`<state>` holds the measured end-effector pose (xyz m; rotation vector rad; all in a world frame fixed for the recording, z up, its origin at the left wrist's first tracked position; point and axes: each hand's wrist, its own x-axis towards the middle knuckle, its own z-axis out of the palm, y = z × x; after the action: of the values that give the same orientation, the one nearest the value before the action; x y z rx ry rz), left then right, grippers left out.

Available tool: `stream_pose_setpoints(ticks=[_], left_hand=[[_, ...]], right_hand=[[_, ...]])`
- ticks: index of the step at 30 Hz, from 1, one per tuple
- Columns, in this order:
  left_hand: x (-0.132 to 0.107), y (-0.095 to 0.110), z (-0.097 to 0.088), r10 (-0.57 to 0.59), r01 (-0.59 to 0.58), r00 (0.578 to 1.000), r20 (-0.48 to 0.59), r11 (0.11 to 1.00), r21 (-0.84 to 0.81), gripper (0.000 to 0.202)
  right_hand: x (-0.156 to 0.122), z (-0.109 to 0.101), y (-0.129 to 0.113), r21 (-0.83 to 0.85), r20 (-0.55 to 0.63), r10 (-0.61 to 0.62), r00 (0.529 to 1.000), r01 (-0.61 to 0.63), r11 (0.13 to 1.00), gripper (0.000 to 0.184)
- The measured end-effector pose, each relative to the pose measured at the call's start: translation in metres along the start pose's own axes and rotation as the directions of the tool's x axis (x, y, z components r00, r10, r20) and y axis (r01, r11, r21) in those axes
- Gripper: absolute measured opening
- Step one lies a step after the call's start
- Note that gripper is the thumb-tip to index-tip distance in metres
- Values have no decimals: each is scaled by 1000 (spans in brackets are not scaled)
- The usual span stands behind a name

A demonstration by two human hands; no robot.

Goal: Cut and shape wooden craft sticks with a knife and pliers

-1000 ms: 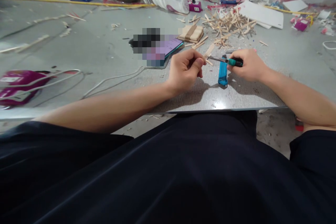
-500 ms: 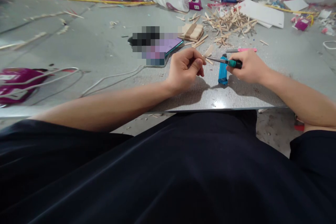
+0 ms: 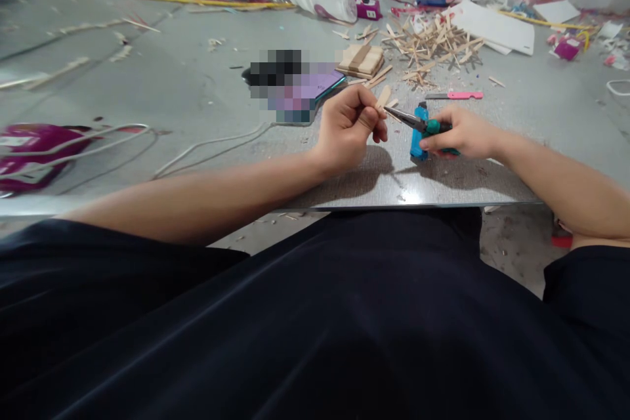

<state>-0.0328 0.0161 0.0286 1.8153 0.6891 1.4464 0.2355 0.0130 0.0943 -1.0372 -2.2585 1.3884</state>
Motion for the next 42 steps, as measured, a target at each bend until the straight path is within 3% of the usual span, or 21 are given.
stream_pose_setpoints(ticks=[3, 5, 8, 10, 13, 16, 35, 42], left_hand=[[3, -3, -1, 93, -91, 996, 15, 989, -114, 54], [6, -4, -1, 122, -116, 992, 21, 978, -172, 58], [7, -4, -3, 87, -83, 996, 17, 982, -172, 62], [7, -3, -3, 66, -66, 998, -7, 988, -137, 64], [7, -4, -3, 73, -77, 996, -58, 994, -83, 66], [5, -2, -3, 76, -77, 996, -49, 996, -35, 63], [-2, 10, 4, -31, 38, 997, -65, 993, 109, 20], [-1, 9, 3, 27, -19, 998, -62, 990, 136, 24]], right_hand=[[0, -3, 6, 199, 63, 66, 996, -77, 977, 51], [1, -6, 9, 218, 75, 67, 995, -82, 972, 51], [5, -10, 13, -23, -71, -54, 996, 52, 998, 40], [6, -10, 14, -234, -231, -175, 957, 120, 965, 28], [6, -6, 13, -396, -380, -262, 887, 99, 913, 23], [3, -1, 11, -441, -445, -260, 857, 43, 896, 22], [-1, 9, 7, -521, -521, -285, 805, -35, 853, 22], [1, 6, 8, -479, -499, -254, 829, -20, 877, 28]])
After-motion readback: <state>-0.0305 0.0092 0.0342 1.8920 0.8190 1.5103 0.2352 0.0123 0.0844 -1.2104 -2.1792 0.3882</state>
